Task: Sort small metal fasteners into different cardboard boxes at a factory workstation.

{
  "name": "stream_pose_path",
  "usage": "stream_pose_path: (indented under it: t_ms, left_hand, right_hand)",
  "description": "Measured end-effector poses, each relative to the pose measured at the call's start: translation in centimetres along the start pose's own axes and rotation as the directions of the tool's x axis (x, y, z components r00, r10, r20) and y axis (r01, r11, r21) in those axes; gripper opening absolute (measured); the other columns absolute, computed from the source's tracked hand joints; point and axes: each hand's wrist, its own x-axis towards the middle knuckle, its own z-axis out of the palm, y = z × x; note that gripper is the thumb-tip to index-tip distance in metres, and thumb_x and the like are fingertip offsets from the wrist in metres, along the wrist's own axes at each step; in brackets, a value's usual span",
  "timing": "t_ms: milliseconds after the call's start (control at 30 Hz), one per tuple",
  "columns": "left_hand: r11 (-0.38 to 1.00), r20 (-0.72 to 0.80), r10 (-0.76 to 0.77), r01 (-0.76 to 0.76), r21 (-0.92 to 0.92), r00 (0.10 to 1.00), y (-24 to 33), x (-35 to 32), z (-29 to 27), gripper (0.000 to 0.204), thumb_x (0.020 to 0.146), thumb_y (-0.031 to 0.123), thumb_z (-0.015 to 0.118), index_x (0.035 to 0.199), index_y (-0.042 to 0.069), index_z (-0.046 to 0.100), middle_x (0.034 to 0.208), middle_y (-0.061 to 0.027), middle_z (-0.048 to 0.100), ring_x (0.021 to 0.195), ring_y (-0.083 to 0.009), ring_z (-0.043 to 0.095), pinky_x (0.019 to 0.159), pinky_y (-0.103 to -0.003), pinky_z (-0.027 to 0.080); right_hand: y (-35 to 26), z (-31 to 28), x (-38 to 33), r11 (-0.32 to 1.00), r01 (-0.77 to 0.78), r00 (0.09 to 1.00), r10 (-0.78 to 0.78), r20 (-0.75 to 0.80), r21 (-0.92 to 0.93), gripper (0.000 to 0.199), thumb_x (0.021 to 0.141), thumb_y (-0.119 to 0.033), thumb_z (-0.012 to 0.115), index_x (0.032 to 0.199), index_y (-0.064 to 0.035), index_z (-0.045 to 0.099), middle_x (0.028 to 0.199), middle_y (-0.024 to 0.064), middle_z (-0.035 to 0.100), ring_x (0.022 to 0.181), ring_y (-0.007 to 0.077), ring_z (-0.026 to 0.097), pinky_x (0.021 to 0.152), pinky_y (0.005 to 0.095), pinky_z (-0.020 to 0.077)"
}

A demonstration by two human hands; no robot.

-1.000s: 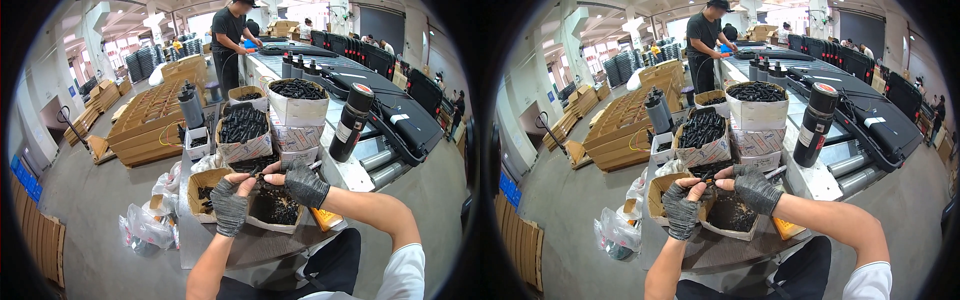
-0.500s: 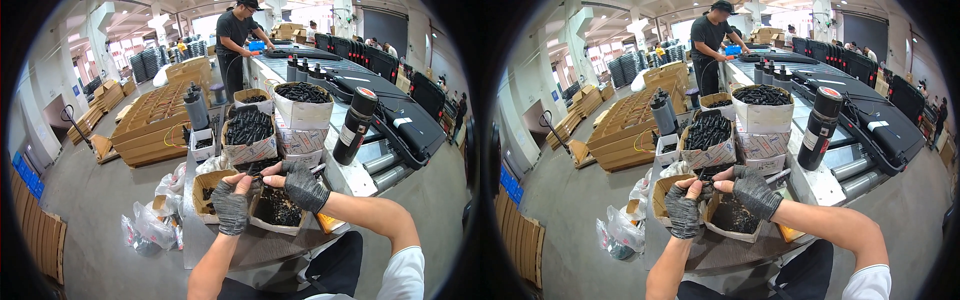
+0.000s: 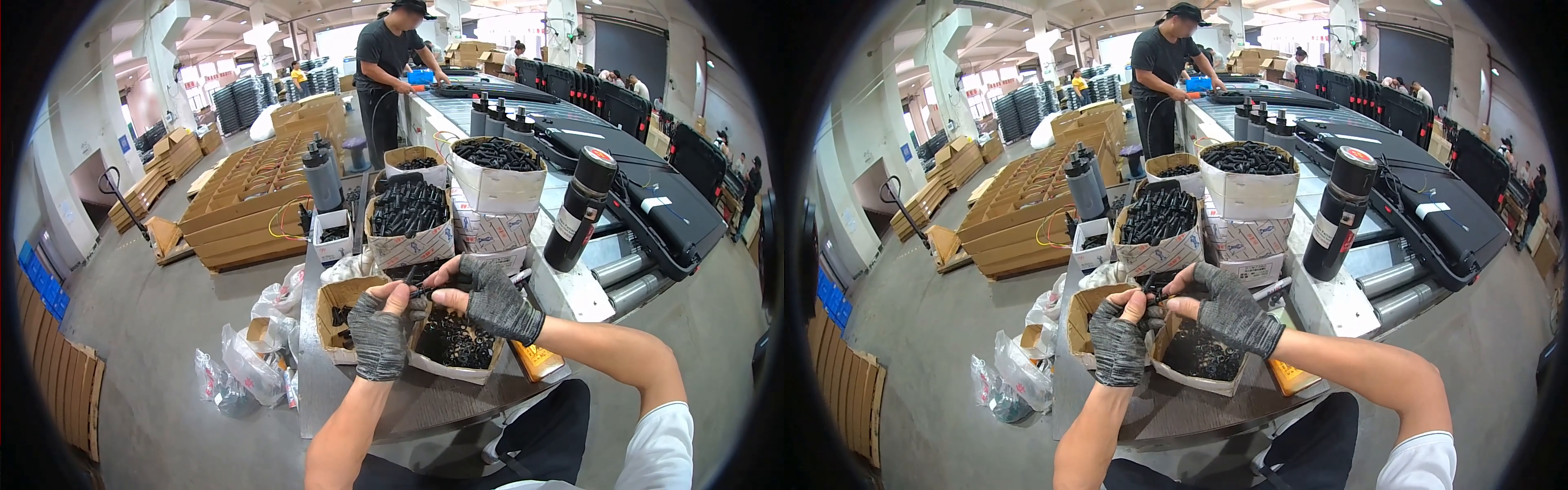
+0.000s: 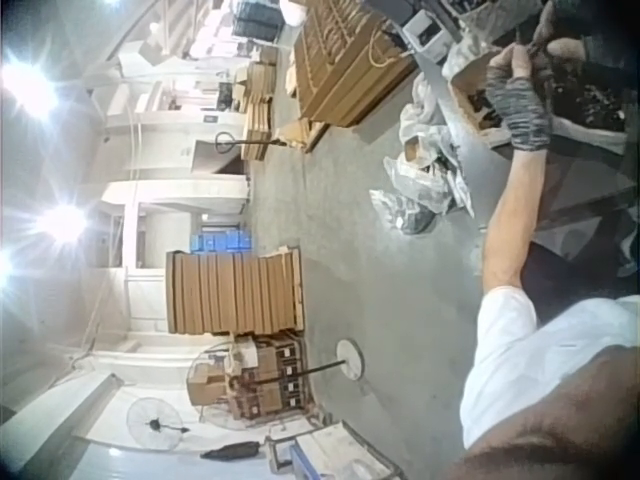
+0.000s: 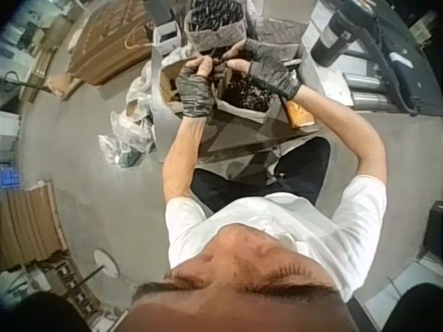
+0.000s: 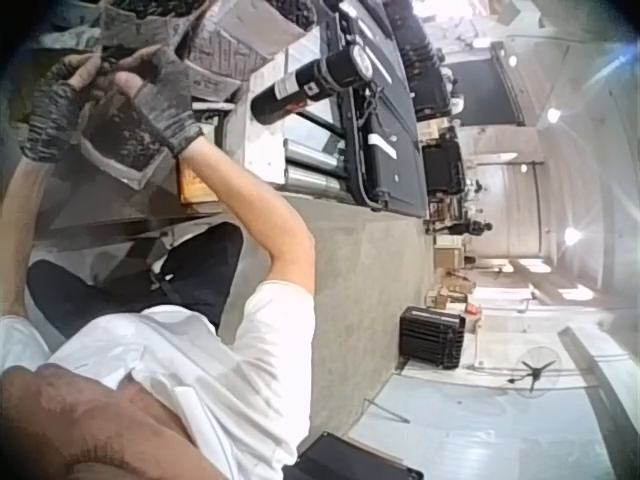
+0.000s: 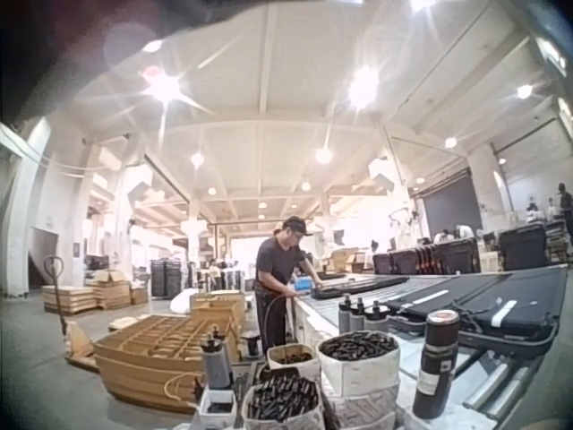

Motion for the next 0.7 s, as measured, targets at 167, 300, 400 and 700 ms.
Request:
stream_pose_path:
  t_ms: [167,300,400,700]
  left_hand:
    - [1.0,0.011,-0.002,0.002,0.001,1.0,0.0,-0.1,0.0,0.016,0.091,0.013,0.066,0.099,0.001,0.061,0.091,-0.0086,0.067,0.077,-0.0154,0.065,0.069,-0.027,0.055]
    - [0.999,0.063,0.054,-0.054,-0.008,0.997,-0.4,-0.2,0.2,0.015,0.091,0.012,0.067,0.099,0.001,0.062,0.091,-0.0081,0.067,0.079,-0.0148,0.065,0.071,-0.027,0.056]
    - [0.981,0.09,0.111,-0.123,0.15,0.99,-0.9,-0.2,-0.2,0.014,0.09,0.011,0.067,0.1,0.002,0.062,0.092,-0.0077,0.066,0.08,-0.0147,0.064,0.074,-0.027,0.056]
    - [0.968,0.137,0.136,-0.161,0.193,0.981,-0.5,-0.3,0.1,0.015,0.089,0.009,0.067,0.101,0.001,0.063,0.095,-0.0076,0.066,0.084,-0.0157,0.064,0.075,-0.03,0.057]
  right_hand:
    - [-1.0,-0.4,-0.2,0.989,0.028,0.999,-0.022,0.041,-0.146,0.03,0.09,-0.026,0.065,0.106,0.0,0.065,0.088,0.0075,0.067,0.082,0.0121,0.063,0.076,0.0293,0.0514]
    - [-1.1,-0.7,0.0,0.979,-0.037,0.998,0.046,0.043,-0.202,0.03,0.091,-0.026,0.065,0.105,0.0002,0.064,0.087,0.0075,0.067,0.081,0.0118,0.063,0.076,0.0291,0.0511]
    - [-0.9,-0.9,0.1,0.978,0.059,0.998,-0.052,0.039,-0.199,0.026,0.089,-0.023,0.067,0.101,0.0005,0.064,0.085,0.0062,0.066,0.079,0.0113,0.062,0.074,0.0283,0.051]
    - [-1.8,-1.2,1.0,0.985,-0.015,0.998,0.005,0.059,0.17,0.025,0.087,-0.016,0.07,0.105,-0.0014,0.062,0.088,0.0034,0.062,0.089,0.0094,0.059,0.081,0.0266,0.0504]
